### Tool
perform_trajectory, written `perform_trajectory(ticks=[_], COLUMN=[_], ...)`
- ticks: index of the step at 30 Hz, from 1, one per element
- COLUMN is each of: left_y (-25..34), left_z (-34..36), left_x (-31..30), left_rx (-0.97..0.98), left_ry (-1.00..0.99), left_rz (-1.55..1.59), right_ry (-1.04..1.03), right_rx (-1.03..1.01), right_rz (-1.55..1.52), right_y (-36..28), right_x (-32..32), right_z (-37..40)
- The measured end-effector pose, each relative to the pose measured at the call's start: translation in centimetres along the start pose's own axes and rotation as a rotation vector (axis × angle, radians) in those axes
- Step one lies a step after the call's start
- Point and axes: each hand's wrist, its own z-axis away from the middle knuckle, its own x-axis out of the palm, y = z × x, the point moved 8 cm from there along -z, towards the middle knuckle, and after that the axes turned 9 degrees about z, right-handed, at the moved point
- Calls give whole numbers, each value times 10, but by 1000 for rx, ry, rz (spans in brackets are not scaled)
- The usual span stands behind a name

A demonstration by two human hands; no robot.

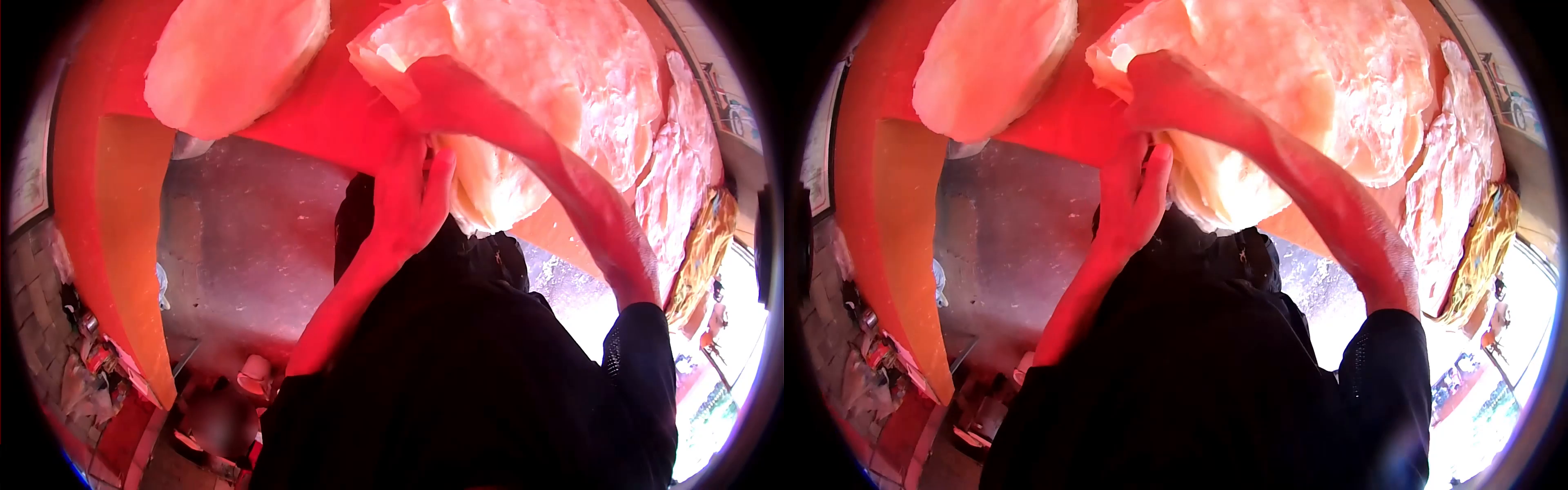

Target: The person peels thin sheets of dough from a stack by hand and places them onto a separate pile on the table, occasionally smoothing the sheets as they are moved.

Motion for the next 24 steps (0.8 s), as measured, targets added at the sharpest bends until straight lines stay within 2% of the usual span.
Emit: perform_trajectory(ticks=[2, 4, 7, 9, 12, 14, 17, 21, 22, 24], left_y=[4, -35, -91, -114, -93, -116, -101, -53, -32, -26], left_z=[13, 22, 40, 55, 47, 45, 12, -43, -52, -66], left_x=[1, -17, -39, -36, 0, 23, 45, 45, 38, 23], left_rx=[-109, -229, -385, -475, -311, -581, -686, -427, -401, -324], left_ry=[268, 249, 375, 532, 33, -100, -170, -255, -128, -39], left_rz=[284, 686, 885, 882, 945, 1142, 1288, 1522, 1597, 1671], right_ry=[37, 96, 215, 292, 397, 455, 537, 607, 617, 642], right_rx=[-32, -44, -57, -64, -63, -47, -9, 117, 155, 252], right_rz=[32, 77, 198, 289, 415, 472, 519, 426, 367, 126], right_y=[11, 21, 34, 37, 38, 45, 64, 125, 149, 217], right_x=[-10, -37, -86, -114, -141, -155, -182, -208, -212, -215], right_z=[5, 23, 59, 79, 99, 99, 98, 103, 107, 120])
